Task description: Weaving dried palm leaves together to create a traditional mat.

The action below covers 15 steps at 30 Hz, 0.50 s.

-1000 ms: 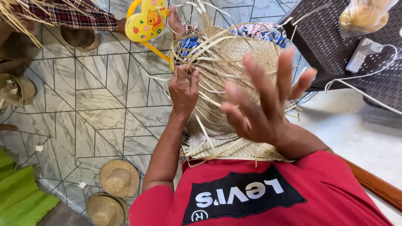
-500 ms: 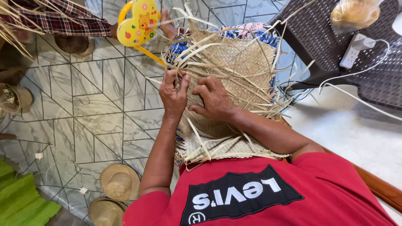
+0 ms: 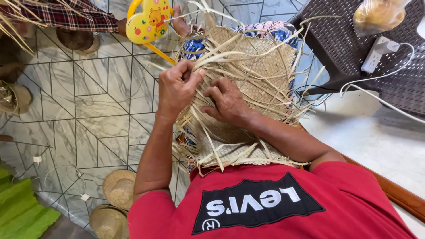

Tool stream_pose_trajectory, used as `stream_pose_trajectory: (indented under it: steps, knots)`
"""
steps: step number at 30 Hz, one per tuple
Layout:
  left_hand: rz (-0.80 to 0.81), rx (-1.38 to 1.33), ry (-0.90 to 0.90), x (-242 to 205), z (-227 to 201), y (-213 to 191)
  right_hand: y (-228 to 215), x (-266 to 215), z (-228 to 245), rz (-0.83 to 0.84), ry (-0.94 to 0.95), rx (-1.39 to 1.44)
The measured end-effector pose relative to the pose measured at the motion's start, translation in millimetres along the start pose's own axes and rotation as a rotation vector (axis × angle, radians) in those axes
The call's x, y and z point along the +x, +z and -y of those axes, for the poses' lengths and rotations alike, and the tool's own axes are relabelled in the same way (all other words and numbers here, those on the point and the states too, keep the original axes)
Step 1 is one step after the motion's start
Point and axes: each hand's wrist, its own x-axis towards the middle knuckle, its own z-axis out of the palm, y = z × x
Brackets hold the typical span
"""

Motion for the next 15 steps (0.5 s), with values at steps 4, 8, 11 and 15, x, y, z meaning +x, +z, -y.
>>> stream_pose_trajectory:
  steps: [4, 8, 11, 15]
  knots:
    - [0.063, -0.212, -0.169, 13, -12, -19, 0, -1, -4, 0.026, 0.011, 0.055]
    - [-0.028, -0.544, -0.248, 34, -31, -53, -25, 15, 15, 0.185, 0.092, 0.08]
    - [-0.221, -0.719, -0.19, 64, -7, -78, -17, 13, 10, 0.171, 0.086, 0.05]
    - [-0.378, -0.998, -0.226, 85, 47, -117, -12, 8, 5, 0.208, 0.101, 0.049]
